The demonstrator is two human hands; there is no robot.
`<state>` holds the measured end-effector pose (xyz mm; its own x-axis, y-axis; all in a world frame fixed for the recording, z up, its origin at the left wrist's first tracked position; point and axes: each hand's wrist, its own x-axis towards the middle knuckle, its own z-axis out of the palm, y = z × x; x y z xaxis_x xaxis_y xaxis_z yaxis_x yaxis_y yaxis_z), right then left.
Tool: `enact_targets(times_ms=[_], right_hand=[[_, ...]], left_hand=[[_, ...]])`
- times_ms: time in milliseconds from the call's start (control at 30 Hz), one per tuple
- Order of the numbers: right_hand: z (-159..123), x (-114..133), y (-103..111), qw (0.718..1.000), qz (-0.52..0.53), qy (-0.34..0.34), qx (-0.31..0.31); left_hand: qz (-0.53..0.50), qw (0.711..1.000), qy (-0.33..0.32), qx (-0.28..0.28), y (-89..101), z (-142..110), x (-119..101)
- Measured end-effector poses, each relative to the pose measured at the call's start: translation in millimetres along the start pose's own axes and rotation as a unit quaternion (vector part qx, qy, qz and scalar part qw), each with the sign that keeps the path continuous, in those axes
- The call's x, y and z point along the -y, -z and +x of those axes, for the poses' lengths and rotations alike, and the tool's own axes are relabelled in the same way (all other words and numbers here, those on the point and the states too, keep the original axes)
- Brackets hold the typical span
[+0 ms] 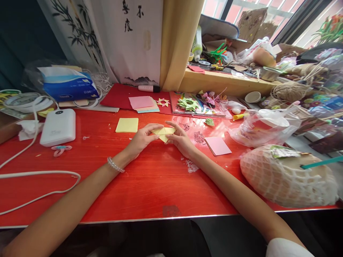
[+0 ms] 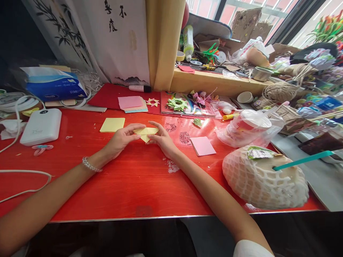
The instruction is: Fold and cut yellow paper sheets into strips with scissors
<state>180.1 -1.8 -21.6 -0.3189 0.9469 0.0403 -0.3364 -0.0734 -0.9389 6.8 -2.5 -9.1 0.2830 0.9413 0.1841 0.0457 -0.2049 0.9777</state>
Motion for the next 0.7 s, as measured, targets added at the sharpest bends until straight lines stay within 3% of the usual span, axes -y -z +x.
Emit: enact_targets(times_ms=[133, 400, 567, 700], right_hand=[[1.0, -2.3, 0.6, 1.000, -0.012, 0.002, 0.008], [-0.1, -7.7, -2.0, 0.995, -0.088, 0.018, -0.031], [-1.5, -7.5, -2.5, 0.991, -0.131, 0.031, 0.002], [0.6, -10.1, -0.3, 0.992, -0.123, 0.024, -0.029]], left_hand=[[0.024, 1.000, -0.005, -0.011, 1.3, 1.7, 6.5], [0.099, 0.994, -0.002, -0.051, 1.3, -1.0, 2.7], [-0.017, 0.994, 0.048, -0.100, 1.6, -0.1, 3.1], [-0.053, 0.993, 0.084, -0.062, 1.0, 0.3, 0.5]])
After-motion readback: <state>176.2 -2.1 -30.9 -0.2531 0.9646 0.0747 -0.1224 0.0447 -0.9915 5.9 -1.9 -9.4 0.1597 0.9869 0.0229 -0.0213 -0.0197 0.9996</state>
